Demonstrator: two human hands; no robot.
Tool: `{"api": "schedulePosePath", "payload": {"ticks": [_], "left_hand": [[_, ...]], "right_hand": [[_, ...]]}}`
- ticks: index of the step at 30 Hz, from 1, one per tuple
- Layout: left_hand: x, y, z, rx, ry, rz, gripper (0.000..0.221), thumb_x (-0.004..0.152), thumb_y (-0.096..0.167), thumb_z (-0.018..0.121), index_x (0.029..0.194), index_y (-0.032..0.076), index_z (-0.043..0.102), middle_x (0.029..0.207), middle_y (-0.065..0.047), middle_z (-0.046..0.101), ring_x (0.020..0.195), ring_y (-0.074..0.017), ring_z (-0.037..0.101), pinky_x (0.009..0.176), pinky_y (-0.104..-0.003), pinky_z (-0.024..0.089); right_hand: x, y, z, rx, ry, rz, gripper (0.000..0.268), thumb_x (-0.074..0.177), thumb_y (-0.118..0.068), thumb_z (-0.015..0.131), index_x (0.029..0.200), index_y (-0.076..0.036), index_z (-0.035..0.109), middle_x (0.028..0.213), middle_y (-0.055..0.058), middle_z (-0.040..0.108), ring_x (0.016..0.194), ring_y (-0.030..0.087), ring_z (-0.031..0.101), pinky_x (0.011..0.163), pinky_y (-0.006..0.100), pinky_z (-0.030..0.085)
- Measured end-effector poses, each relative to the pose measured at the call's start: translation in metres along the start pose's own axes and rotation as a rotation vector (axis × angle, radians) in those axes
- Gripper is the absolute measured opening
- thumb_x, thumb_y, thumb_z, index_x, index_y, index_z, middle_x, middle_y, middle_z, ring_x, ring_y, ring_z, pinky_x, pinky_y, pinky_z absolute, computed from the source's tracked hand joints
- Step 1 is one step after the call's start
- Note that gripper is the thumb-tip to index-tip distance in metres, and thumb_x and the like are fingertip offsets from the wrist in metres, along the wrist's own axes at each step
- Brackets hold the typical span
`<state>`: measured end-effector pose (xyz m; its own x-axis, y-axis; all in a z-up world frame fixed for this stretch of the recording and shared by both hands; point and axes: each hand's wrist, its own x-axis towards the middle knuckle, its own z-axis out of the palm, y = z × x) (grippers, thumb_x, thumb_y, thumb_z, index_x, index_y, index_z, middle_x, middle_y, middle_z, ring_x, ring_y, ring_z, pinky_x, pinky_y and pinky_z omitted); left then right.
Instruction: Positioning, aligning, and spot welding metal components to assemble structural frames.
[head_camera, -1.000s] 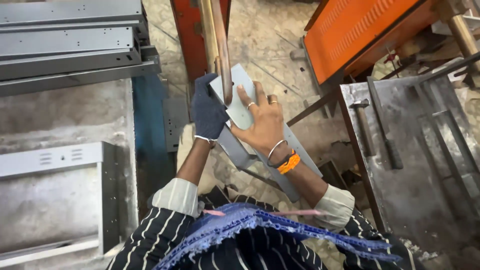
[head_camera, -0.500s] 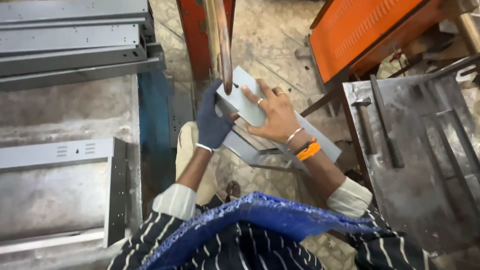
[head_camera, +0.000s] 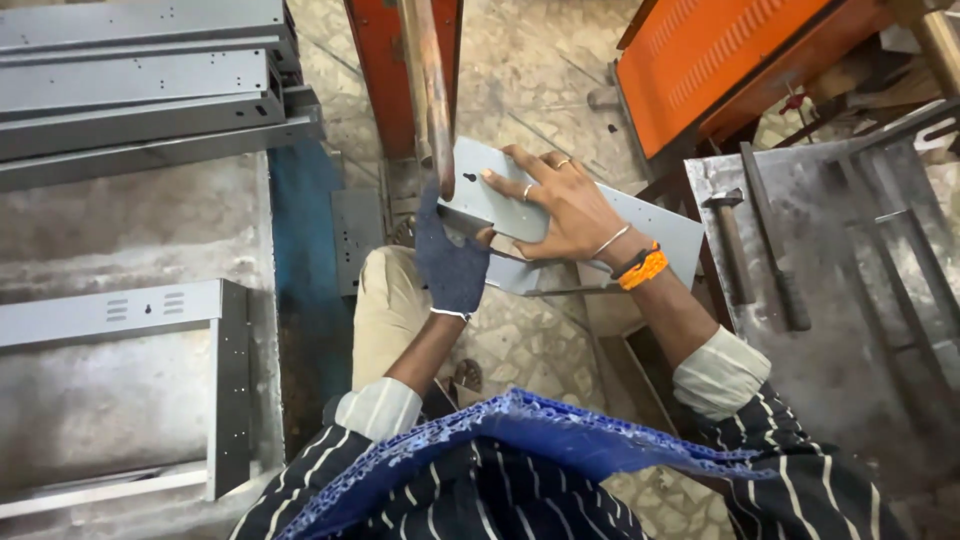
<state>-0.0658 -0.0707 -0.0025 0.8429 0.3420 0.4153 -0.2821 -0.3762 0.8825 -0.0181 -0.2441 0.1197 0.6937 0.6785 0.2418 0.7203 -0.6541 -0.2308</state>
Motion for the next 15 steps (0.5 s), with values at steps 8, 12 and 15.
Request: {"api": "schedulePosePath", "payload": {"ticks": [8, 12, 15], "left_hand": [[-0.004, -0.012, 0.003, 0.001, 0.002, -0.026, 0.097, 0.068, 0.010, 0.091, 0.151, 0.003, 0.041, 0.143, -0.019, 0.055, 0.133, -0.0355, 0.054, 0.113, -0.041, 0.043], [-0.003, -0.009, 0.001, 0.017, -0.024, -0.050, 0.094, 0.069, 0.011, 0.090, 0.150, 0.004, 0.043, 0.141, -0.017, 0.057, 0.130, -0.0333, 0.057, 0.111, -0.039, 0.045], [0.001, 0.003, -0.008, -0.105, -0.020, 0.023, 0.092, 0.074, 0.008, 0.086, 0.154, 0.004, 0.042, 0.147, -0.018, 0.056, 0.138, -0.0334, 0.054, 0.117, -0.040, 0.042]], "right_hand": [[-0.003, -0.003, 0.009, -0.002, -0.036, 0.026, 0.086, 0.067, -0.039, 0.079, 0.149, -0.025, 0.057, 0.154, 0.018, 0.046, 0.118, 0.042, 0.056, 0.107, 0.052, 0.043], [-0.004, -0.003, 0.007, -0.002, -0.027, 0.030, 0.091, 0.062, -0.039, 0.080, 0.149, -0.026, 0.056, 0.153, 0.017, 0.045, 0.118, 0.043, 0.055, 0.106, 0.053, 0.042], [-0.006, -0.007, 0.007, -0.006, 0.014, 0.040, 0.090, 0.064, -0.038, 0.080, 0.150, -0.027, 0.056, 0.155, 0.017, 0.045, 0.118, 0.043, 0.055, 0.108, 0.054, 0.042]]}}
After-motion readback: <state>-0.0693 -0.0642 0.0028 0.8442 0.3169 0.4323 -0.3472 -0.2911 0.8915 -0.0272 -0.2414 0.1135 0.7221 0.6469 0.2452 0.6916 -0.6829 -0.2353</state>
